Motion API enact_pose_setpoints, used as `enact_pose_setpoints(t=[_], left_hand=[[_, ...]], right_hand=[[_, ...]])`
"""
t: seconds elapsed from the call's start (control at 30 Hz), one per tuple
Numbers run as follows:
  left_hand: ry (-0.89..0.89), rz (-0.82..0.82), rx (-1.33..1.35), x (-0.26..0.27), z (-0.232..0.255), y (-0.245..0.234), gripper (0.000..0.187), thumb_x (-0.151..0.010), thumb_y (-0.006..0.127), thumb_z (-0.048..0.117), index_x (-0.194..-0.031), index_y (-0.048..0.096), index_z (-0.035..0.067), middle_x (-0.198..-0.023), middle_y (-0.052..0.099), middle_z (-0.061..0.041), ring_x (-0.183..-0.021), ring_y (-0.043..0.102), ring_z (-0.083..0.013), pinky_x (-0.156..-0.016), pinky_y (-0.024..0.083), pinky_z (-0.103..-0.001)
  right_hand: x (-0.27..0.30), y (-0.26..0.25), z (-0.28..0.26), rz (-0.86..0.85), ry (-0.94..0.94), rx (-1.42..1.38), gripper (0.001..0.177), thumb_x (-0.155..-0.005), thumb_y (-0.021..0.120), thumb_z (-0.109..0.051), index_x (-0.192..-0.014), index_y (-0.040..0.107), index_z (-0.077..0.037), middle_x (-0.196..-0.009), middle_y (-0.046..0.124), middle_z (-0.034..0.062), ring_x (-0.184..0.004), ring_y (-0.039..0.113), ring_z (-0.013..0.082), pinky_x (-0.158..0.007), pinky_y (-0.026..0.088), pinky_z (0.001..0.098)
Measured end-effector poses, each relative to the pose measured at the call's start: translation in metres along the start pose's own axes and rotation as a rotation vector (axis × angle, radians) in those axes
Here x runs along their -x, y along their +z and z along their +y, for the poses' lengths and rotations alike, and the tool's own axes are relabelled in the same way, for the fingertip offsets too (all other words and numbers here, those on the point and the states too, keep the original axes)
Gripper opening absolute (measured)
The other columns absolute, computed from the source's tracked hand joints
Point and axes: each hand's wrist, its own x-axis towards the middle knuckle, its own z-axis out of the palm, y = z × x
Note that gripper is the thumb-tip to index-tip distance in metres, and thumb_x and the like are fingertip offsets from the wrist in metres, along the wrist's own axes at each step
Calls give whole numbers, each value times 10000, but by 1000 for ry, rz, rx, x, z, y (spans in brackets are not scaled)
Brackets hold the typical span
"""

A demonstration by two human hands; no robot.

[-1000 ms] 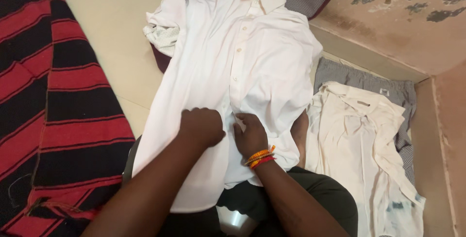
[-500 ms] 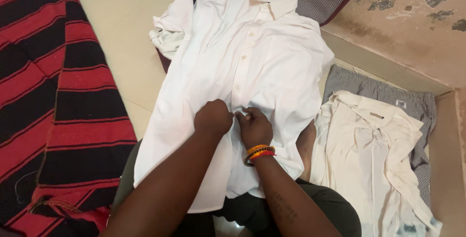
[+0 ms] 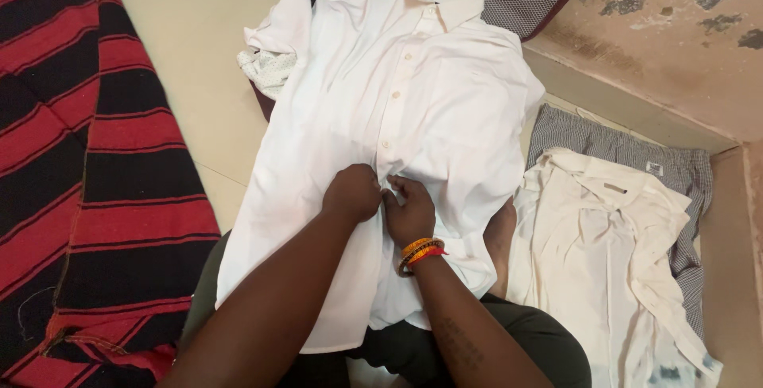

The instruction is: The person buttons a white shirt while it rests on top of other clothes inside a purple suitcase and then smooths it out.

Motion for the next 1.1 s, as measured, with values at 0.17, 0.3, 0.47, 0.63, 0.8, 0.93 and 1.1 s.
enact_pose_setpoints(t=[0.17,0.3,0.47,0.63,0.8,0.93,1.1], left_hand=[[75,46,244,-12,-17,10,226,-783,798,202,-905,695,43,-925,744,-133,-894,710,-286,-801,559,-392],[-12,-19,441,-9,-17,8,268,-767,777,167,-969,653,40,-859,727,-119,-782,706,-207,-731,565,-352],[81,-113,684,1,-14,-3,249,-744,761,35,-977,678,7,-825,678,-80,-708,663,-164,-629,556,-315],[-9,-231,816,13,-1,-23,229,-770,776,-19,-972,671,1,-785,646,-57,-654,635,-128,-576,542,-280],[58,-252,805,33,9,-46,235,-788,804,27,-997,705,-8,-768,667,-34,-634,615,-99,-575,522,-251],[42,-260,754,40,15,-58,231,-820,788,43,-1040,759,-20,-768,682,-45,-627,590,-102,-568,479,-258],[74,-273,832,39,19,-52,257,-807,760,39,-1058,744,-16,-788,716,-31,-652,630,-85,-613,528,-241]], right_hand=[[-5,1,5,-110,211,-263,258,-903,689,-111,-1137,707,-5,-974,751,69,-851,684,131,-796,554,269],[-9,-3,3,-216,396,-542,206,-937,634,-76,-1101,704,28,-902,722,27,-772,627,70,-714,515,232],[-7,-9,-1,-169,531,-777,182,-954,621,-83,-1039,724,41,-811,691,14,-674,582,73,-629,470,233],[-4,-21,-6,-101,493,-672,187,-957,624,-112,-991,734,35,-755,657,-3,-657,558,70,-614,455,231],[3,-39,-28,36,417,-382,222,-976,647,-167,-917,735,28,-668,598,1,-609,500,78,-566,417,250],[4,-50,-37,60,460,-534,196,-961,663,-155,-935,740,23,-677,593,-19,-613,491,66,-570,407,241],[3,-59,-42,-4,391,-598,141,-930,689,-78,-972,732,50,-735,625,-21,-646,511,58,-604,429,232]])
